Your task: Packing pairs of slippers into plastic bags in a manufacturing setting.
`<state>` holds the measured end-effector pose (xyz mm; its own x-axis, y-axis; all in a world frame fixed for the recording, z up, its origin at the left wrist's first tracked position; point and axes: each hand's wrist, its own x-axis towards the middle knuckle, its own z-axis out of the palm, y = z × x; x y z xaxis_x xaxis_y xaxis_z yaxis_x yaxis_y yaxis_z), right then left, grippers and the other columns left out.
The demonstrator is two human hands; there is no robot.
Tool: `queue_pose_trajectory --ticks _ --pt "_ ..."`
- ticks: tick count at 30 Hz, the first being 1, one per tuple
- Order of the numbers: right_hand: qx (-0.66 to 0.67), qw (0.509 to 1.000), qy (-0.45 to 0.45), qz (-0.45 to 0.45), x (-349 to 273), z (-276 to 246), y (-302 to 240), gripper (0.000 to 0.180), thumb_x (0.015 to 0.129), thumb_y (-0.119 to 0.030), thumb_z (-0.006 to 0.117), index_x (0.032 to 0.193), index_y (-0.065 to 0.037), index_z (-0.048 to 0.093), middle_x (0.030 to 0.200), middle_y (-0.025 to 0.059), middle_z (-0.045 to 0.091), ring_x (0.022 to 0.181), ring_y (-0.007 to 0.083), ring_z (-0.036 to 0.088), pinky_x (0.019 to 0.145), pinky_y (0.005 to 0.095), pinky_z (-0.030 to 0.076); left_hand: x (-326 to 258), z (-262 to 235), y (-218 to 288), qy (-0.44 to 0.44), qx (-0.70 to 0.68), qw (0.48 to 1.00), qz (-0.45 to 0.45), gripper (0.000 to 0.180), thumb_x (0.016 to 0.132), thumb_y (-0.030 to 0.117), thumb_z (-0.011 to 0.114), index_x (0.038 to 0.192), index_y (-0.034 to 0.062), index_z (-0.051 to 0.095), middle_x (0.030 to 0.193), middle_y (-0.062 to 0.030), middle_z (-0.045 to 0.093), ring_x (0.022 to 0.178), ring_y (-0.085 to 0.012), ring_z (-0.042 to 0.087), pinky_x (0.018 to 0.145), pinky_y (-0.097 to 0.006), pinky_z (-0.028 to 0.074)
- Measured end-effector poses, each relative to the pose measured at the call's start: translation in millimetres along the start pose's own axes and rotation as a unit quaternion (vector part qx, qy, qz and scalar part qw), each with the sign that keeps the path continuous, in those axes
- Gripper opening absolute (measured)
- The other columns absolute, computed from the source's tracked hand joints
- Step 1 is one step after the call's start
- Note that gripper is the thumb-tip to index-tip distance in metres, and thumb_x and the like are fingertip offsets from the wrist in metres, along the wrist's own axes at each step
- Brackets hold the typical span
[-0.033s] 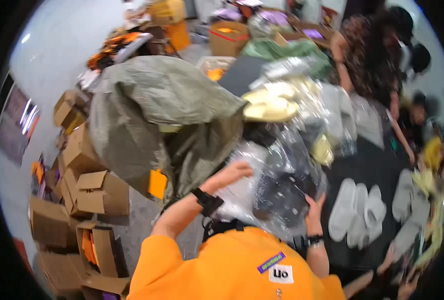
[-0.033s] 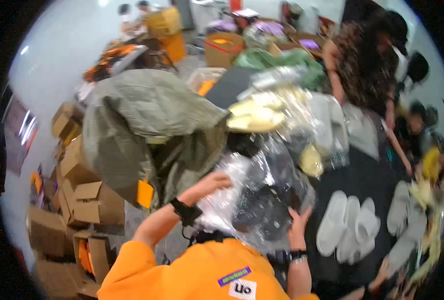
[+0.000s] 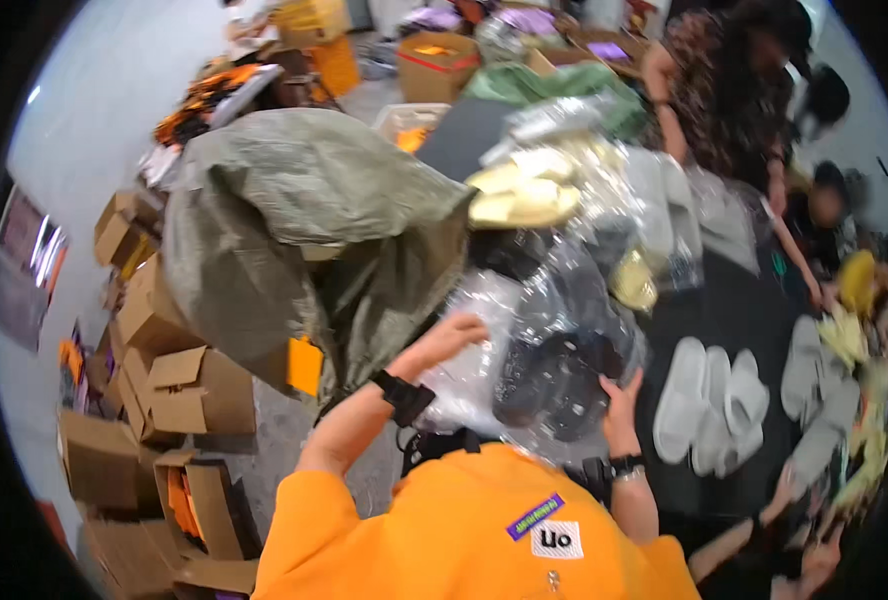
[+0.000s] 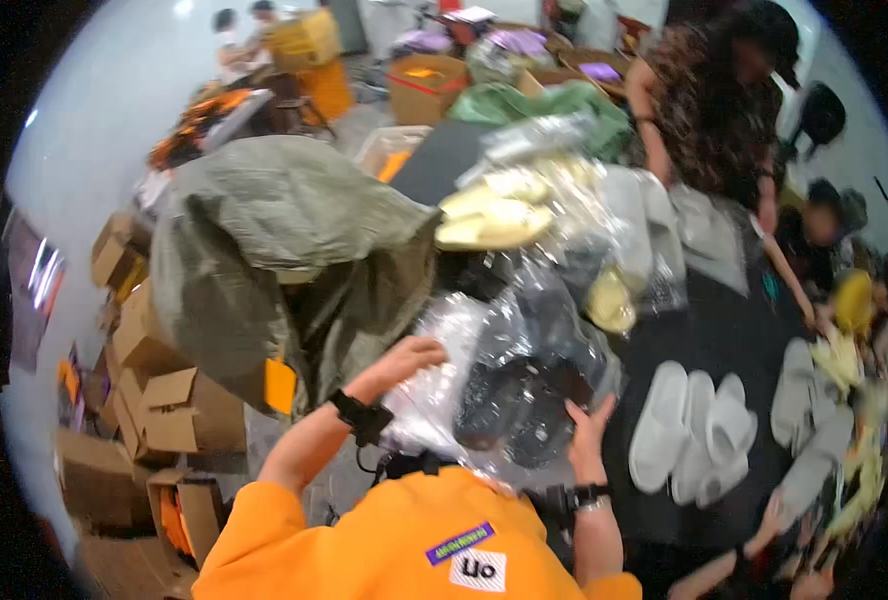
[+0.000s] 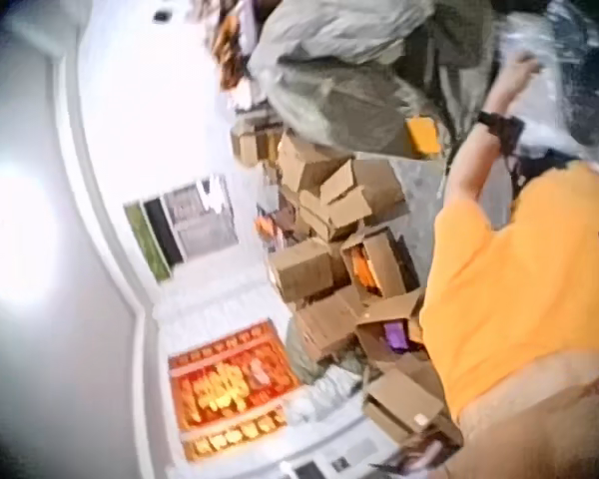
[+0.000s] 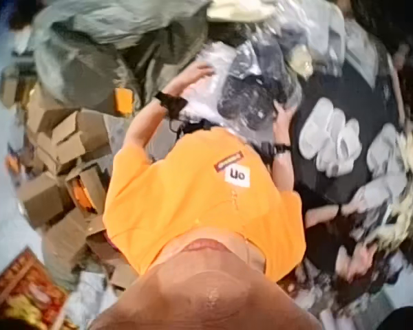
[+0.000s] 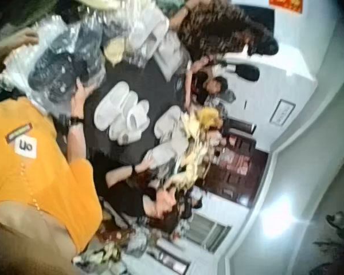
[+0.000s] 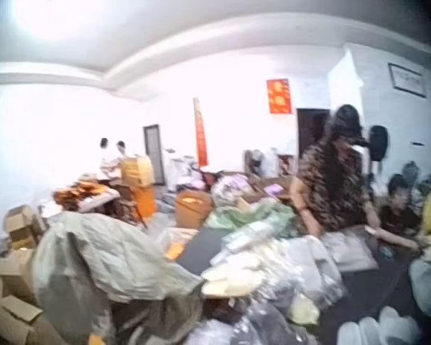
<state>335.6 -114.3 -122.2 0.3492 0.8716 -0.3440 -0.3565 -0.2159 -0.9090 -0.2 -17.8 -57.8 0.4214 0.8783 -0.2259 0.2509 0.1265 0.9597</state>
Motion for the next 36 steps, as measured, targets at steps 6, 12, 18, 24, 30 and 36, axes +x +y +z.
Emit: queue_pose_trajectory --ticks 6,12,18,24,30,36 --pt "0.036 0.996 0.021 0.073 -12 -13 22 0.087 0.081 -0.007 0.064 0.144 -0.017 0.005 0.121 0.0109 0.045 0.098 0.021 0.052 0.08 0.035 0.043 0 -7 -51 0.074 -0.002 0.997 -0.012 0.024 0.085 0.02 0.058 0.1 0.0006 0.057 0.082 -0.0021 0.058 0.076 -0.0116 0.052 0.068 -0.026 0.043" --pt "0.056 0.985 0.023 0.163 -13 -18 17 0.075 0.082 -0.031 0.064 0.14 -0.022 0.016 0.096 0.0049 0.05 0.063 0.0131 0.046 0.051 0.0288 0.038 -42 -2 -75 0.053 -0.07 0.989 -0.123 0.053 0.085 0.027 0.062 0.127 0.0012 0.04 0.088 -0.0069 0.06 0.082 -0.0137 0.055 0.072 -0.027 0.046" --pt "0.073 0.986 0.045 0.144 16 -35 25 0.07 0.083 -0.038 0.06 0.139 -0.021 0.021 0.114 0.0027 0.046 0.094 0.0177 0.044 0.073 0.0389 0.04 -50 25 -71 -0.032 0.139 0.989 -0.047 0.034 0.082 0.022 0.061 0.108 0.0009 0.056 0.088 -0.0109 0.063 0.079 -0.0178 0.06 0.07 -0.032 0.047" --pt "0.081 0.994 -0.046 0.057 13 -11 -2 0.05 0.08 -0.03 0.062 0.121 -0.013 0.038 0.105 0.0066 0.054 0.094 0.0229 0.055 0.075 0.0382 0.046 -14 -13 -23 0.134 0.068 0.985 0.086 0.012 0.085 0.011 0.056 0.091 0.0014 0.059 0.077 -0.0002 0.055 0.071 -0.007 0.047 0.064 -0.024 0.04" --pt "-0.003 0.975 -0.144 0.167 -16 -21 44 0.028 0.084 -0.031 0.058 0.1 -0.009 0.051 0.088 0.0125 0.059 0.073 0.0247 0.061 0.062 0.0399 0.05 -9 -38 -14 0.26 -0.057 0.962 0.06 0.038 0.086 0.014 0.056 0.122 0.0051 0.046 0.104 -0.0098 0.055 0.094 -0.0178 0.051 0.083 -0.032 0.042" --pt "0.066 0.954 -0.126 0.262 -34 -34 49 0.049 0.082 -0.052 0.056 0.097 -0.006 0.054 0.08 0.0142 0.057 0.079 0.0271 0.059 0.064 0.0448 0.05 -59 -27 -106 0.38 -0.009 0.925 -0.011 0.025 0.079 0.004 0.051 0.103 -0.0003 0.052 0.09 -0.0114 0.059 0.084 -0.0211 0.057 0.076 -0.033 0.046"
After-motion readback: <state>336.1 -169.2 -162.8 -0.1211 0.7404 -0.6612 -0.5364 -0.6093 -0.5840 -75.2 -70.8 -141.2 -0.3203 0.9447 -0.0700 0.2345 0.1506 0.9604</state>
